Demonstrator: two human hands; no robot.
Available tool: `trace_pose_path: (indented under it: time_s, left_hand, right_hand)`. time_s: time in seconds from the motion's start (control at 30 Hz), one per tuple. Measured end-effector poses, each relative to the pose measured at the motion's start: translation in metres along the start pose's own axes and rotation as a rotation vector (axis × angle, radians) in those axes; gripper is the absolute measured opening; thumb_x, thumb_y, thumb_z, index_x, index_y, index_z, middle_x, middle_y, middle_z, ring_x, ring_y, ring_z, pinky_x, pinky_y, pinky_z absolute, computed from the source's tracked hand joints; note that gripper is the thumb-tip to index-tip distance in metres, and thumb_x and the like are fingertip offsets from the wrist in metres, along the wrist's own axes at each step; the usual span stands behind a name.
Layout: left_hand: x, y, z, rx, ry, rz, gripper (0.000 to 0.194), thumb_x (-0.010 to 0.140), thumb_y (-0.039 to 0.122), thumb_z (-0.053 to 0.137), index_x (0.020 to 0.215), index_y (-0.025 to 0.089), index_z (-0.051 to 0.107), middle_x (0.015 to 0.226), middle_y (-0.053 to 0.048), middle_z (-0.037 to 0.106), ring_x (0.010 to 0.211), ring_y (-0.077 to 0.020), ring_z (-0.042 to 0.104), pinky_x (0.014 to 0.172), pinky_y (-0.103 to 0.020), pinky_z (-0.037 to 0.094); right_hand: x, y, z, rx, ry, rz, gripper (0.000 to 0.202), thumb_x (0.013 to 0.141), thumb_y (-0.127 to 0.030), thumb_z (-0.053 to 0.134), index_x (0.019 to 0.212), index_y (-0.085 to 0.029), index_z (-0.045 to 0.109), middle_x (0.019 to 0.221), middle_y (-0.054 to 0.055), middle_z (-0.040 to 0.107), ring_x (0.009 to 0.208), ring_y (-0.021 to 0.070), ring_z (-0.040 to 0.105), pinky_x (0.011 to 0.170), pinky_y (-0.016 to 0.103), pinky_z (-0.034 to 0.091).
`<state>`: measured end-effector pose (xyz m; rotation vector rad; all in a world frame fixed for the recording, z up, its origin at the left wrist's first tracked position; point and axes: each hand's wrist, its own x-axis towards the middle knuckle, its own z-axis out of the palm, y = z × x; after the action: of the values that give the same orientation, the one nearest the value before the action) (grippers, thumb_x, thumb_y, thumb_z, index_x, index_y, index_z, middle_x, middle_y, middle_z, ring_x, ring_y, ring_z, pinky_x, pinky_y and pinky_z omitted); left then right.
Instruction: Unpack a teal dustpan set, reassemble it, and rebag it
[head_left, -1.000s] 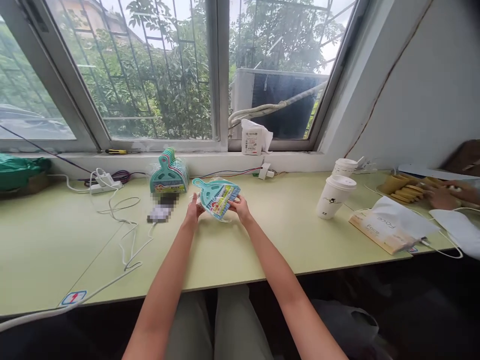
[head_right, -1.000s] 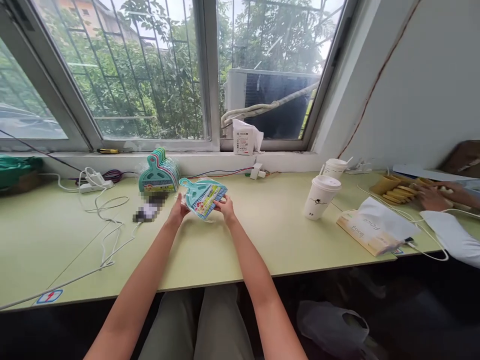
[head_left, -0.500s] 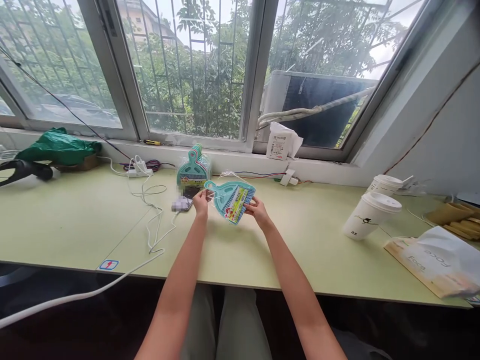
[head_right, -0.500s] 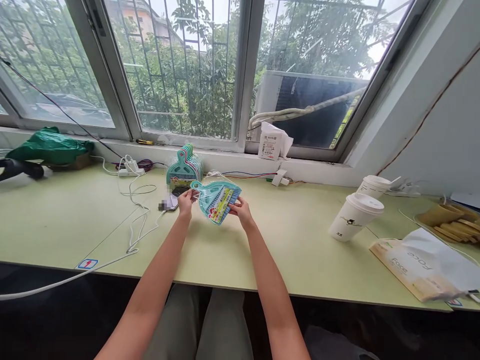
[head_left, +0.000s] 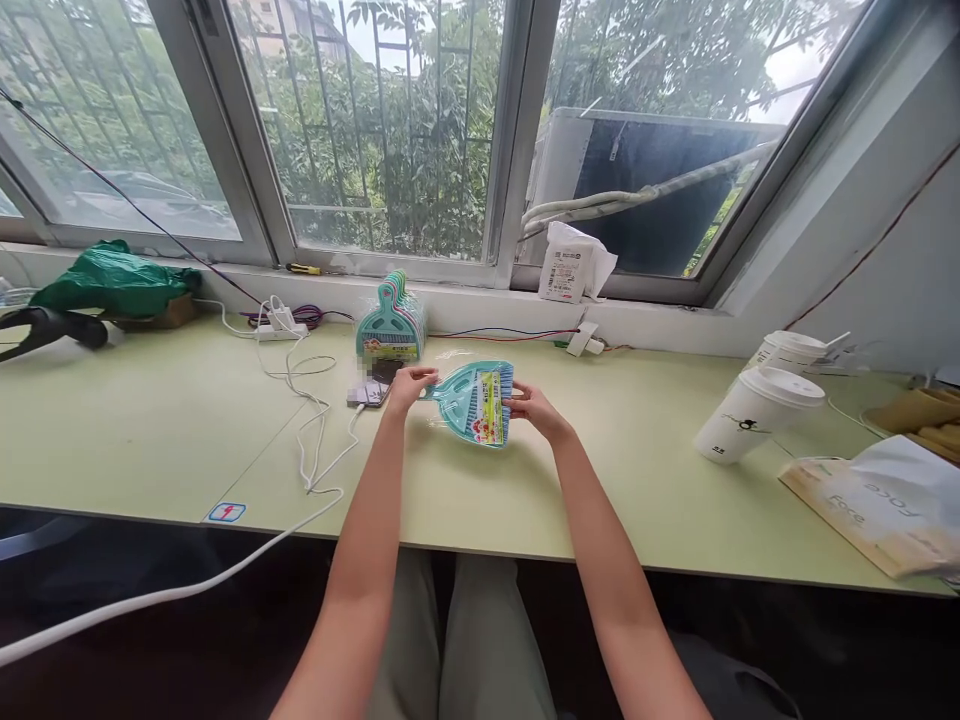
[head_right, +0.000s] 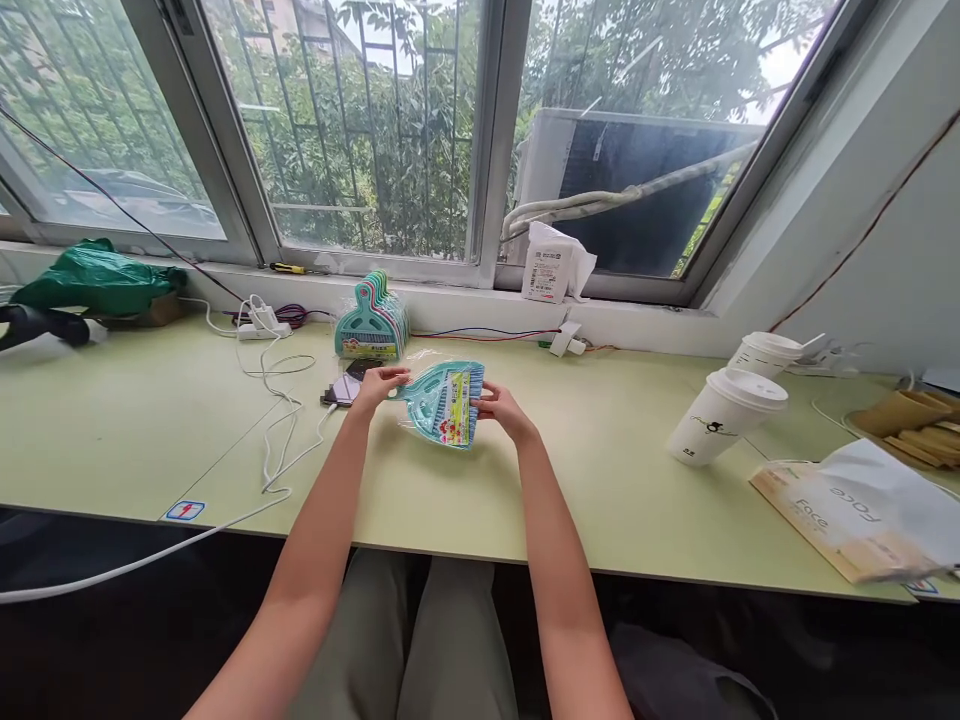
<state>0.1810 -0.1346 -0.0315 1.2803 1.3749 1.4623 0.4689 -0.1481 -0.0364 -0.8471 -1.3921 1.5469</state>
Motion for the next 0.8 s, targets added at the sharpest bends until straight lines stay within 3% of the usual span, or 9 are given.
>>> trace_pose_path:
  time_s: [0.07, 0.13, 0.37, 0.43, 0.5, 0.57, 0.63, 0.73, 0.8]
  left_hand:
    - [-0.002, -0.001, -0.001, -0.107, -0.088, 0.025, 0.048, 0.063, 0.049, 0.078, 0.091, 0.01, 0.074, 0.074, -0.016, 0.072, 0.085, -0.0291, 0.067, 0.073, -0.033, 0.046]
    - [-0.005, 0.0, -0.001, -0.144, -0.077, 0.037, 0.049, 0.063, 0.05, 0.078, 0.093, 0.01, 0.074, 0.074, -0.015, 0.072, 0.084, -0.0279, 0.067, 0.074, -0.034, 0.047]
    - [-0.01, 0.009, -0.001, -0.085, 0.248, 0.028, 0.03, 0.082, 0.032, 0.064, 0.099, 0.009, 0.069, 0.085, -0.015, 0.071, 0.093, -0.0251, 0.065, 0.083, -0.037, 0.046]
    - [-0.011, 0.011, -0.011, -0.005, 0.433, 0.03, 0.025, 0.085, 0.026, 0.058, 0.105, 0.012, 0.066, 0.096, -0.014, 0.07, 0.104, -0.0251, 0.062, 0.093, -0.039, 0.044]
    - [-0.014, 0.015, -0.023, 0.165, 0.733, 0.018, 0.028, 0.087, 0.019, 0.051, 0.113, 0.015, 0.061, 0.114, -0.014, 0.065, 0.118, -0.0264, 0.054, 0.103, -0.045, 0.036]
    - [-0.019, 0.019, -0.032, 0.368, 0.995, -0.019, 0.041, 0.086, 0.015, 0.05, 0.127, 0.016, 0.05, 0.135, -0.017, 0.051, 0.133, -0.0285, 0.039, 0.11, -0.051, 0.025]
    - [-0.024, 0.024, -0.036, 0.49, 1.11, -0.057, 0.06, 0.083, 0.014, 0.053, 0.14, 0.017, 0.033, 0.149, -0.021, 0.031, 0.142, -0.0304, 0.021, 0.113, -0.056, 0.014]
    - [-0.027, 0.029, -0.027, 0.479, 1.079, 0.059, 0.068, 0.085, 0.014, 0.053, 0.144, 0.018, 0.021, 0.152, -0.021, 0.021, 0.145, -0.0285, 0.012, 0.115, -0.053, 0.012]
    - [-0.025, 0.026, -0.008, 0.322, 0.852, 0.197, 0.054, 0.089, 0.013, 0.044, 0.14, 0.02, 0.028, 0.147, -0.017, 0.034, 0.141, -0.0228, 0.026, 0.114, -0.045, 0.019]
  right_hand:
    - [-0.001, -0.001, 0.001, -0.005, 0.004, 0.011, 0.05, 0.064, -0.019, 0.078, 0.112, -0.019, 0.065, 0.092, 0.008, 0.074, 0.078, 0.0217, 0.071, 0.07, 0.035, 0.059]
    - [-0.002, -0.001, 0.001, -0.009, 0.003, 0.018, 0.05, 0.065, -0.02, 0.078, 0.113, -0.019, 0.064, 0.094, 0.007, 0.074, 0.079, 0.021, 0.071, 0.071, 0.034, 0.059]
    - [-0.003, -0.001, -0.007, -0.027, -0.004, -0.017, 0.05, 0.067, -0.021, 0.077, 0.115, -0.019, 0.063, 0.093, 0.008, 0.074, 0.079, 0.0218, 0.071, 0.072, 0.035, 0.059]
    - [-0.002, -0.002, -0.014, 0.007, 0.056, -0.042, 0.049, 0.066, -0.021, 0.077, 0.113, -0.019, 0.063, 0.093, 0.008, 0.074, 0.079, 0.0215, 0.071, 0.072, 0.035, 0.059]
    - [-0.001, -0.001, -0.022, 0.058, 0.149, -0.063, 0.049, 0.066, -0.018, 0.077, 0.112, -0.018, 0.062, 0.093, 0.007, 0.074, 0.08, 0.0212, 0.071, 0.073, 0.034, 0.06]
    - [0.0, 0.001, -0.029, 0.115, 0.245, -0.084, 0.047, 0.065, -0.016, 0.076, 0.11, -0.018, 0.062, 0.091, 0.006, 0.074, 0.082, 0.021, 0.071, 0.075, 0.034, 0.06]
    - [0.002, 0.005, -0.033, 0.158, 0.31, -0.089, 0.044, 0.065, -0.013, 0.075, 0.106, -0.017, 0.061, 0.09, 0.005, 0.074, 0.082, 0.0205, 0.071, 0.076, 0.034, 0.06]
    - [0.004, 0.012, -0.036, 0.199, 0.374, -0.082, 0.039, 0.065, -0.01, 0.073, 0.101, -0.017, 0.061, 0.088, 0.004, 0.074, 0.079, 0.019, 0.071, 0.077, 0.033, 0.061]
    - [0.005, 0.015, -0.034, 0.223, 0.406, -0.087, 0.038, 0.066, -0.009, 0.071, 0.101, -0.018, 0.06, 0.086, 0.003, 0.074, 0.077, 0.018, 0.071, 0.077, 0.033, 0.061]
